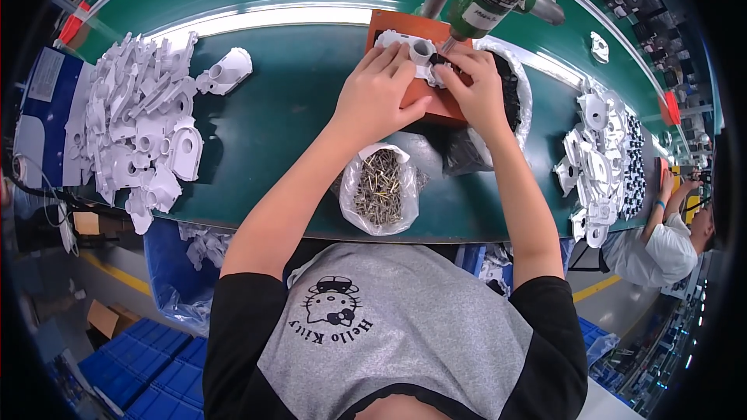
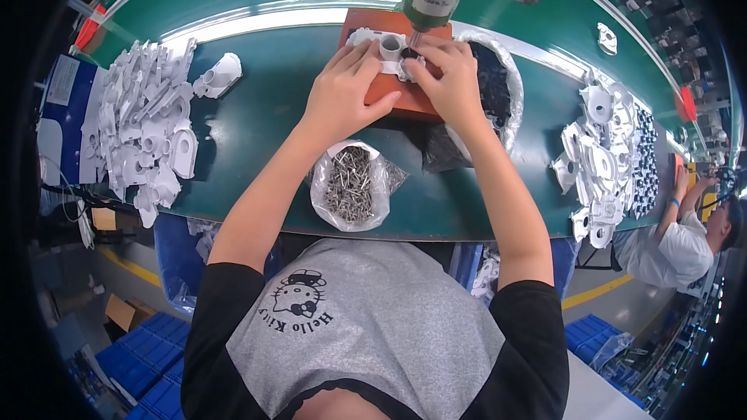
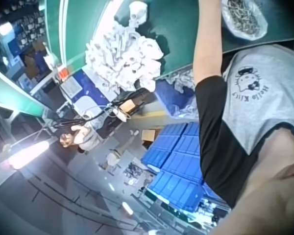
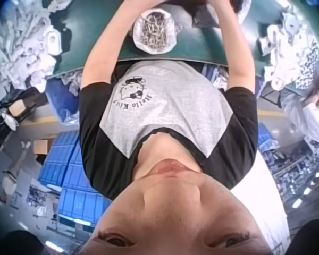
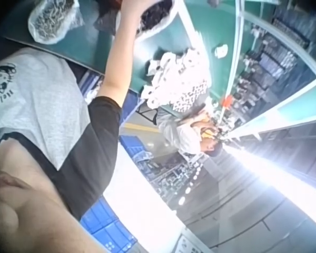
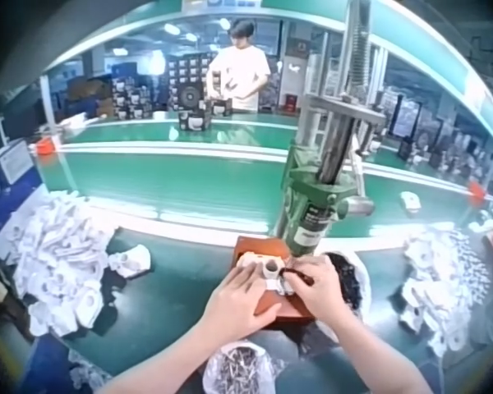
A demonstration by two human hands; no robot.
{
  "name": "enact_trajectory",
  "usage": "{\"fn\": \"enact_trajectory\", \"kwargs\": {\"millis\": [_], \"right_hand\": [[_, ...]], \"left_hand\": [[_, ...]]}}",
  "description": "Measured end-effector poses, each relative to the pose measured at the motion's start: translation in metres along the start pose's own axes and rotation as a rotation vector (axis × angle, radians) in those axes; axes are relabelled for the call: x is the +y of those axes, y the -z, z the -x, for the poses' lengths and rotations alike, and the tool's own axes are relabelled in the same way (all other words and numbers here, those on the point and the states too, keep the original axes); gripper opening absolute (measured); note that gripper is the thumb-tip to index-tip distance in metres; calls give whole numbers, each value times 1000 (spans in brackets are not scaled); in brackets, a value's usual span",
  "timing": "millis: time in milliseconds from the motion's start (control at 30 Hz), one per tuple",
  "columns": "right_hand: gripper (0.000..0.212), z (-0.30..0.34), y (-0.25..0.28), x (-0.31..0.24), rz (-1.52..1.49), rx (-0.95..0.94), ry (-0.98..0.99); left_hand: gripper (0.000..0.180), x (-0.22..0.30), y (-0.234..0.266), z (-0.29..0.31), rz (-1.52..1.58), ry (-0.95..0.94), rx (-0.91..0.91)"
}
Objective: Assembling small metal pins into white plastic housing components using a manual press station.
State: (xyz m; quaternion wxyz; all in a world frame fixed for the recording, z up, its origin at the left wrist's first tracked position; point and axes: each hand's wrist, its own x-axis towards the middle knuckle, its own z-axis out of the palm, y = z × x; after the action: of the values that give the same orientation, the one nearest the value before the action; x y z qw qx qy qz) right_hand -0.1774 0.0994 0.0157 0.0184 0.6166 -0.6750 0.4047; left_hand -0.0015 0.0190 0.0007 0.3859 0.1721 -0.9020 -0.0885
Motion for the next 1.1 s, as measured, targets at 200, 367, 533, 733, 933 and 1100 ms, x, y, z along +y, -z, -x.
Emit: {"fn": "enact_trajectory", "kwargs": {"millis": [200,367,533,733,933,1100], "right_hand": [[39,13,7,-16,81,-130,90],[39,19,6,-11,212,-56,114],[39,21,8,-21,311,-95,143],[25,23,38,21,-36,78,21],[27,-150,159,43,-738,534,-43],[32,-224,165,-16,-396,253,99]], "left_hand": [[45,-2,1,2,-14,12,-5],[45,0,-2,-2,2,-10,6],[44,0,-1,-1,4,-10,-4],[43,-2,-1,1,4,13,9],[42,2,1,-2,14,1,0],[43,1,-2,0,0,29,7]]}}
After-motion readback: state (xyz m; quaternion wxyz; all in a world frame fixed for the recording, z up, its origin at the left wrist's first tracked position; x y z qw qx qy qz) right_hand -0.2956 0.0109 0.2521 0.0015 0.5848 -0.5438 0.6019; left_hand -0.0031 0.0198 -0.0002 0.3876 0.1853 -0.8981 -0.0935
